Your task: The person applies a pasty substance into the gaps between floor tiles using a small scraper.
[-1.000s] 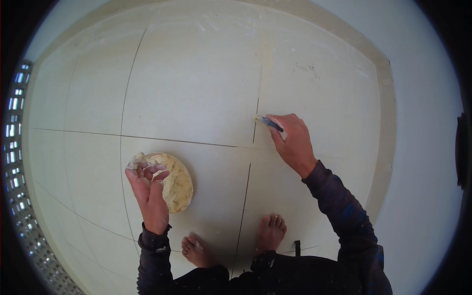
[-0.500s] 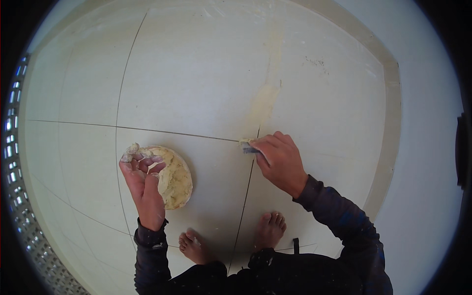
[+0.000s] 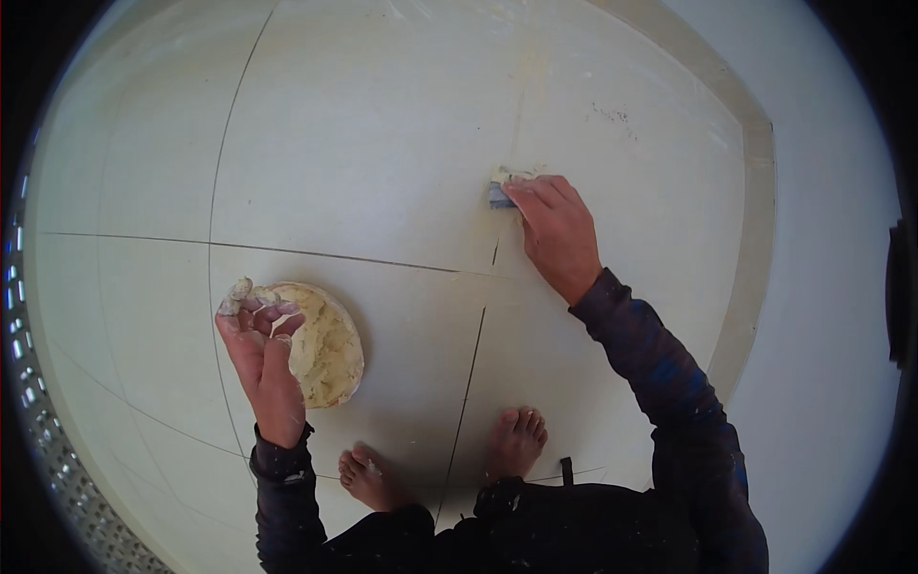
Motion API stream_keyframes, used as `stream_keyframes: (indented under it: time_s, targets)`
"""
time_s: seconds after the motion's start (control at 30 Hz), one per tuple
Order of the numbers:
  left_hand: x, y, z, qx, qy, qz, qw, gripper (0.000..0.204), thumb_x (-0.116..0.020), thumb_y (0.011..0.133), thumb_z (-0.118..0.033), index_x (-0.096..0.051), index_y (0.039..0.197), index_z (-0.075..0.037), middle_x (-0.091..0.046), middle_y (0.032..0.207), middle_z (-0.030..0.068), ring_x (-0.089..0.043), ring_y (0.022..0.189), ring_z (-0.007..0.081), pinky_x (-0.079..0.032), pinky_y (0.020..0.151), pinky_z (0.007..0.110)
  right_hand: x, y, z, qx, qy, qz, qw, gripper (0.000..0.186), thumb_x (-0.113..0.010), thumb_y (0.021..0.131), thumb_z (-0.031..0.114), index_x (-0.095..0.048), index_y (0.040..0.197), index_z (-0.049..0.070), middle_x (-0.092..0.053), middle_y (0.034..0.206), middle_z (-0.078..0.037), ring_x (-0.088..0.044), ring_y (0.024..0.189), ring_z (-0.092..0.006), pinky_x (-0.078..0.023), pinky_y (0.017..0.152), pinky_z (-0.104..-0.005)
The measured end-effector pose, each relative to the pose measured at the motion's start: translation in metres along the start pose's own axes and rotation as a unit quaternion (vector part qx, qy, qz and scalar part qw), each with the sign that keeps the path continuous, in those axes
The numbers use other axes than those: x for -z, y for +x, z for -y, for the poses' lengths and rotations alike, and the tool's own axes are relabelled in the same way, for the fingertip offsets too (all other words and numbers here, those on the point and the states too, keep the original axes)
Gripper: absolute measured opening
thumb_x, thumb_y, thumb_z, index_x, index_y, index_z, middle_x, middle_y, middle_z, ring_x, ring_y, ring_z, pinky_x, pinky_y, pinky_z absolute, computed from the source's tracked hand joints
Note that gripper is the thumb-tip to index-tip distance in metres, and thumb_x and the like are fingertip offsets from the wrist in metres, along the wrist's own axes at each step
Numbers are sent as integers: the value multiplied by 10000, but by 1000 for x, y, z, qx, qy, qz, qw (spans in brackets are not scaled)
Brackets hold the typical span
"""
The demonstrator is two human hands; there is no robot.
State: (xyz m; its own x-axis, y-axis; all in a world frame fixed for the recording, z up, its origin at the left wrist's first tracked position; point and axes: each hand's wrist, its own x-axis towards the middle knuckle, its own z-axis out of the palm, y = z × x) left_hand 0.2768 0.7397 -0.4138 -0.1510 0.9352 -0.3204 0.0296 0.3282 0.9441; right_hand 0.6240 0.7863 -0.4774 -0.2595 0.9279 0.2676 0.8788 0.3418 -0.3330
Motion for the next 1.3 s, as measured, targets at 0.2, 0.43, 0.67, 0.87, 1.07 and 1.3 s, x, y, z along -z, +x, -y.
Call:
stream_keyframes:
  time_s: [0.2, 0.43, 0.67, 0.87, 1.07, 1.3]
  targets:
    - [-3, -1, -9, -17, 13, 15, 1000, 616, -357, 888, 2, -278, 1499, 14, -399, 1292, 94, -514, 1164, 229, -463, 1040, 438, 23, -88, 86, -57, 113, 128, 984, 312, -675, 810, -17, -690, 1120, 23, -672, 1068, -75, -608, 1020, -287, -536, 869, -393]
    - [-10, -10, -15, -6, 16, 23, 1000, 607, -356, 903, -3, -259, 1502, 39, -405, 1287, 107, -524, 1157, 231, -471, 1039, 443, 25, -44, 37, -94, 87, -11, 992, 329, -711, 775, -24, -700, 1101, 17, -679, 1078, -60, -601, 979, -281, -545, 832, -373]
    - [-6, -9, -14, -15, 15, 21, 1000, 597, -354, 907, 0, -264, 1496, 39, -419, 1278, 100, -526, 1153, 227, -472, 1040, 442, 15, -109, 93, -43, 110, 92, 989, 282, -716, 794, -12, -711, 1073, 29, -694, 1096, -47, -609, 887, -284, -534, 797, -376]
    - [-3, -9, -8, -13, 8, 28, 999, 565, -334, 932, -6, -269, 1492, 36, -420, 1275, 95, -528, 1157, 222, -474, 1038, 438, 42, -27, 25, -151, 123, -47, 980, 259, -655, 859, -29, -685, 1114, 7, -712, 1060, -124, -618, 979, -321, -523, 836, -413]
    - [-9, -8, -8, -14, 0, 31, 999, 629, -384, 875, 5, -274, 1494, 29, -422, 1266, 100, -528, 1155, 226, -475, 1036, 439, 8, 19, -48, -100, -44, -63, 992, 299, -609, 856, -48, -642, 1149, 0, -698, 1116, -129, -609, 1019, -335, -523, 884, -414]
    - [-4, -1, -1, -12, -7, 9, 1000, 650, -402, 863, -1, -279, 1501, 22, -422, 1279, 105, -521, 1150, 223, -470, 1034, 434, 22, -96, 91, -53, 80, 94, 991, 312, -625, 850, -28, -647, 1160, 0, -695, 1168, -122, -615, 1078, -314, -528, 925, -405]
